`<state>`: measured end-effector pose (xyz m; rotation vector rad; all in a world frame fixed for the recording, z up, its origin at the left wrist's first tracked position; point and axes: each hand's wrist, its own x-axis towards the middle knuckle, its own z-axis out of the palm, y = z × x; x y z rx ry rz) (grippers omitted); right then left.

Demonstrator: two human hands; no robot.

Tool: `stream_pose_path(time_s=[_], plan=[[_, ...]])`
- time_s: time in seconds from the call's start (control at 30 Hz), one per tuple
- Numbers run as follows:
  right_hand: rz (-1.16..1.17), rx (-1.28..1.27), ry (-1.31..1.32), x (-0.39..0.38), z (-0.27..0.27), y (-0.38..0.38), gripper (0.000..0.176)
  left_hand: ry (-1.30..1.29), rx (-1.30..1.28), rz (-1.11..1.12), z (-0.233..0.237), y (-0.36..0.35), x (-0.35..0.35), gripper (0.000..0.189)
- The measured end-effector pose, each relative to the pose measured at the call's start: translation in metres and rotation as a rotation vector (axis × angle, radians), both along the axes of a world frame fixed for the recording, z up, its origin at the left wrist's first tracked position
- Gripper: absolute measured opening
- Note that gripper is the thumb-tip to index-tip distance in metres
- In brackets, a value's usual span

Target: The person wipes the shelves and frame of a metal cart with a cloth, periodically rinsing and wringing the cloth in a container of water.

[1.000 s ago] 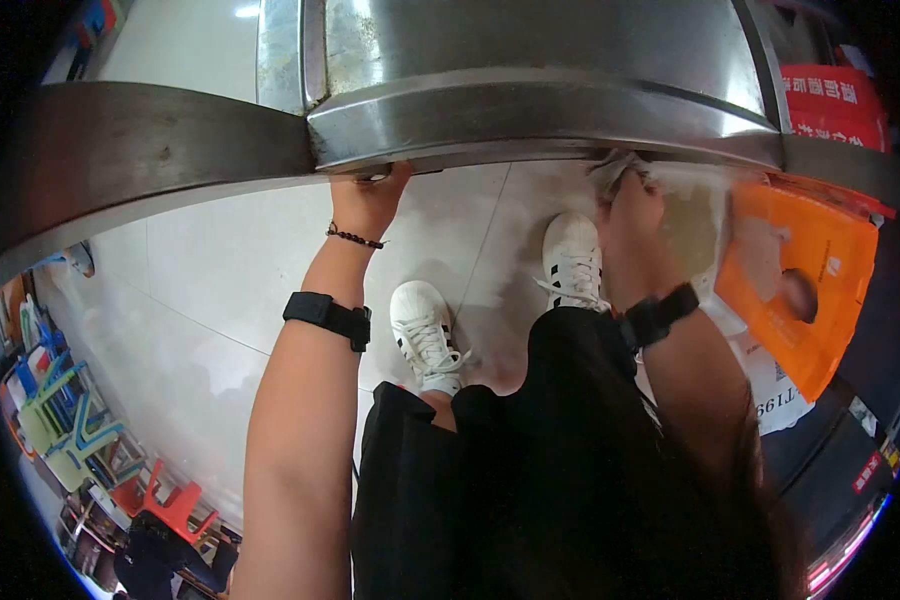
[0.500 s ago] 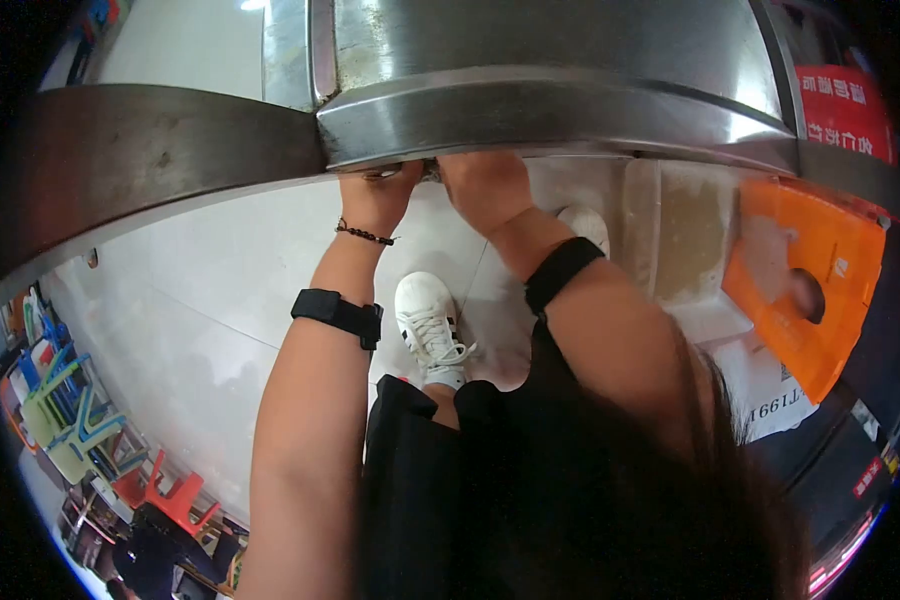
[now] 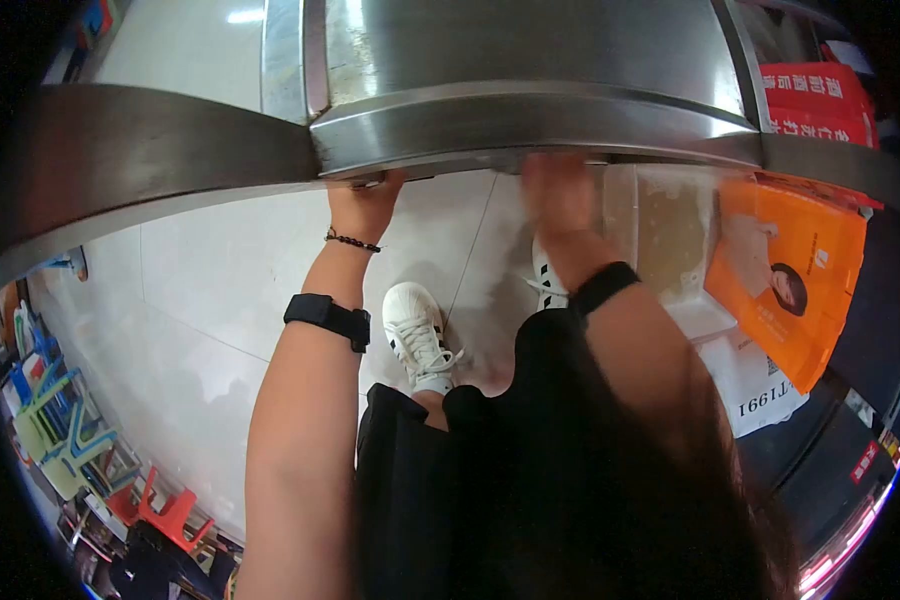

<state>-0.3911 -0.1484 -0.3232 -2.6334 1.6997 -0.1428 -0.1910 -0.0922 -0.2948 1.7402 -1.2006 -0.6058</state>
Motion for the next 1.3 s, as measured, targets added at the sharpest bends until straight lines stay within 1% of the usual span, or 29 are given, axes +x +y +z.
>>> stream_pose_path(time_s=[0.1, 0.13, 0.17, 0.23, 0.27, 0.33, 0.37, 0.4, 0.43, 0.47, 0.5, 0.53, 0.6, 0.63, 0.67, 0.7, 0.73, 0.77, 0.8, 0.83, 0.87, 0.9, 0.97, 1.03, 1.07, 1.1, 1.17, 1.23, 1.3], plan=[[0.355, -0.029, -0.258, 0.054, -0.003, 0.022, 0.011, 0.039, 0.055, 0.009, 0.004, 0.0, 0.001, 0.015], [0.474, -0.012, -0.327, 0.072, -0.007, 0.027, 0.012, 0.005, 0.012, -0.004, -0.002, -0.002, 0.002, 0.013], [0.193, 0.317, -0.626, 0.087, 0.014, 0.035, 0.01, 0.001, 0.007, -0.007, -0.001, -0.003, 0.002, 0.013], [0.348, 0.245, -0.49, 0.092, -0.001, 0.027, 0.009, 0.087, 0.006, 0.006, -0.002, -0.002, 0.002, 0.012], [0.349, 0.251, -0.493, 0.086, -0.008, 0.025, 0.009, 0.136, -0.023, -0.039, -0.01, -0.001, 0.007, 0.012], [0.597, 0.203, -0.169, 0.061, 0.014, 0.011, 0.011, 0.096, 0.025, -0.041, -0.006, -0.001, 0.008, 0.012], [0.501, 0.242, -0.185, 0.048, 0.024, 0.007, 0.01, 0.056, 0.063, -0.052, -0.004, -0.001, 0.006, 0.012], [0.404, 0.276, -0.202, 0.033, 0.031, 0.002, 0.009, 0.093, 0.03, -0.007, -0.004, -0.002, 0.005, 0.013], [0.423, 0.204, -0.055, 0.011, 0.02, -0.007, 0.009, 0.092, 0.025, -0.004, -0.005, -0.003, 0.006, 0.013], [0.441, 0.131, 0.09, -0.014, 0.007, -0.015, 0.009, 0.027, 0.027, -0.017, -0.005, -0.004, 0.007, 0.011], [0.366, 0.026, 0.039, -0.041, 0.003, -0.021, 0.009, -0.04, 0.03, -0.031, -0.005, -0.003, 0.008, 0.01], [0.288, -0.079, -0.013, -0.055, 0.007, -0.024, 0.009, -0.043, 0.025, -0.03, -0.006, -0.002, 0.008, 0.01], [0.294, -0.042, -0.01, -0.062, 0.018, -0.02, 0.01, 0.039, 0.13, 0.032, -0.004, -0.004, 0.008, 0.009], [0.294, 0.001, -0.008, -0.063, 0.026, -0.016, 0.01, 0.035, 0.122, 0.027, -0.001, -0.005, 0.008, 0.009], [0.309, 0.007, -0.235, -0.06, 0.033, -0.011, 0.008, 0.118, 0.11, 0.041, 0.003, -0.004, 0.007, 0.01], [0.307, 0.002, -0.241, -0.058, 0.048, -0.006, 0.008, 0.199, 0.096, 0.057, 0.009, -0.004, 0.01, 0.011], [0.215, 0.205, -0.523, -0.057, 0.063, 0.0, 0.009, 0.149, -0.002, 0.062, 0.003, -0.003, 0.018, 0.014], [0.118, 0.406, -0.802, -0.058, 0.073, 0.006, 0.01, 0.141, -0.006, 0.056, -0.006, -0.004, 0.029, 0.014], [0.116, 0.396, -0.811, -0.063, 0.078, 0.009, 0.01, 0.046, -0.018, 0.084, -0.015, -0.005, 0.043, 0.016], [-0.047, 0.814, -1.243, -0.074, 0.074, 0.018, 0.013, -0.044, -0.012, 0.11, -0.019, 0.001, 0.048, 0.019], [-0.21, 1.221, -1.658, -0.08, 0.083, 0.02, 0.016, -0.068, 0.093, 0.116, -0.008, 0.003, 0.057, 0.024], [-0.208, 1.206, -1.661, -0.084, 0.096, 0.022, 0.016, -0.189, 0.129, 0.124, -0.012, 0.004, 0.069, 0.028], [-0.322, 1.469, -1.806, -0.09, 0.128, 0.033, 0.021, -0.219, 0.113, 0.158, -0.013, 0.007, 0.085, 0.033], [-0.34, 1.48, -1.828, -0.097, 0.14, 0.04, 0.026, -0.027, 0.196, 0.242, -0.001, 0.008, 0.09, 0.036], [-0.338, 1.484, -1.874, -0.098, 0.143, 0.042, 0.027, -0.035, 0.128, 0.183, -0.02, 0.01, 0.106, 0.04], [-0.328, 1.487, -1.922, -0.099, 0.148, 0.043, 0.028, -0.044, 0.121, 0.17, -0.014, 0.013, 0.097, 0.04], [-0.339, 1.445, -1.975, -0.098, 0.156, 0.048, 0.03, -0.402, 0.046, 0.412, 0.005, 0.028, 0.059, 0.046], [-0.343, 1.422, -2.05, -0.099, 0.163, 0.052, 0.033, -0.325, 0.074, 0.182, 0.041, 0.039, 0.013, 0.059], [-0.324, 1.391, -2.097, -0.103, 0.168, 0.051, 0.035, -0.079, 0.177, -0.054, 0.051, 0.04, -0.03, 0.063]])
